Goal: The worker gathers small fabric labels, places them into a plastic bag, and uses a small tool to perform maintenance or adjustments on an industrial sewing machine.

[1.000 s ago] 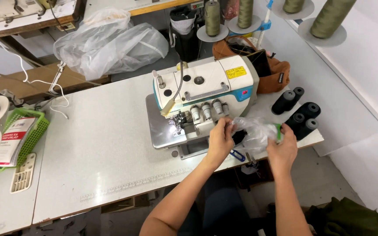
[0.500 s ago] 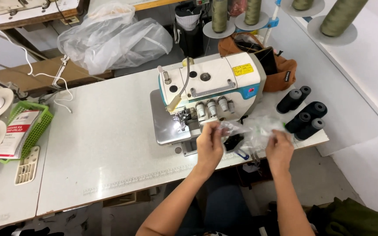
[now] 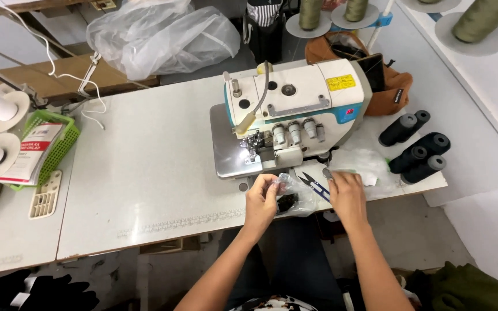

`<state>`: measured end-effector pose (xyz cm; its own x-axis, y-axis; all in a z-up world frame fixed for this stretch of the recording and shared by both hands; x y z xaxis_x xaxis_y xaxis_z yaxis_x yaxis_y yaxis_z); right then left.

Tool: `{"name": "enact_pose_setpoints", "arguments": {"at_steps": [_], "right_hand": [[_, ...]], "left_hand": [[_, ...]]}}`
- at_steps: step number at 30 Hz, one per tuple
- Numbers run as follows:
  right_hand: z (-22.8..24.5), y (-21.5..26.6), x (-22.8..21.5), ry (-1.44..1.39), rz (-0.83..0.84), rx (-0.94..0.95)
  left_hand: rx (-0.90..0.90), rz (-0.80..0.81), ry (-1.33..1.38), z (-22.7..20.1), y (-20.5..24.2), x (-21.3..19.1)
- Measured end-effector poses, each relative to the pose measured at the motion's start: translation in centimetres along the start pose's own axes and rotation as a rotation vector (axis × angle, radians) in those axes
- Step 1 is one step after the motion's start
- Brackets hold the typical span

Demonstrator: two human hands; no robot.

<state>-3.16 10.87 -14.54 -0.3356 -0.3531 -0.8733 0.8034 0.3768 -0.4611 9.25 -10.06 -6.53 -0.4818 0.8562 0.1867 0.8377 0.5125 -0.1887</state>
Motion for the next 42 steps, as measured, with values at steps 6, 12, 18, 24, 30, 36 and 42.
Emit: {"name": "enact_pose_setpoints", "arguments": {"at_steps": [6,12,18,24,30,36,42], "right_hand": [[-2.7,-2.0,2.8,-0.023,0.339,0.187],[-3.3,-2.2,4.0,-0.079,0.379,0.314],[-4.1,-1.5,0.9,0.041,0.333,0.153],[2.5,-2.0,-12.5,-0.300,0.505,0.234],[0.7,-1.4,-5.4,-0.273,0.504,0.121],[-3.5,0.2,1.2,0.090,0.171,0.079],[-1.6,-0.5,1.3,0.095,0.327,0.231]], "left_hand": [[-0.074,-0.016,0.020,0.4,0.1,-1.0],[-0.156,-0.035,0.004,-0.3,0.0,-2.5],[-0.200,-0.034,0.000,-0.5,0.5,-3.7],[-0.227,-0.029,0.027,-0.4,0.9,-4.3],[-0.222,-0.027,0.051,-0.6,1.1,-3.5],[-0.207,-0.079,0.053,-1.9,1.4,-4.1],[-0.214,-0.041,0.086,-0.6,1.4,-2.9]]}}
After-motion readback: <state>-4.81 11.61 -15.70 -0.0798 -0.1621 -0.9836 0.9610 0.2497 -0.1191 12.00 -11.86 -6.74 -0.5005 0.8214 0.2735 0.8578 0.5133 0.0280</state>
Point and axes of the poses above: each hand's wrist, its own y-axis away from the middle knuckle, its own x-axis out of the palm, z = x × y, the point moved 2 cm from there along -y, towards the middle knuckle, and after that the axes turned 15 degrees about y, right-handed, at the moved point
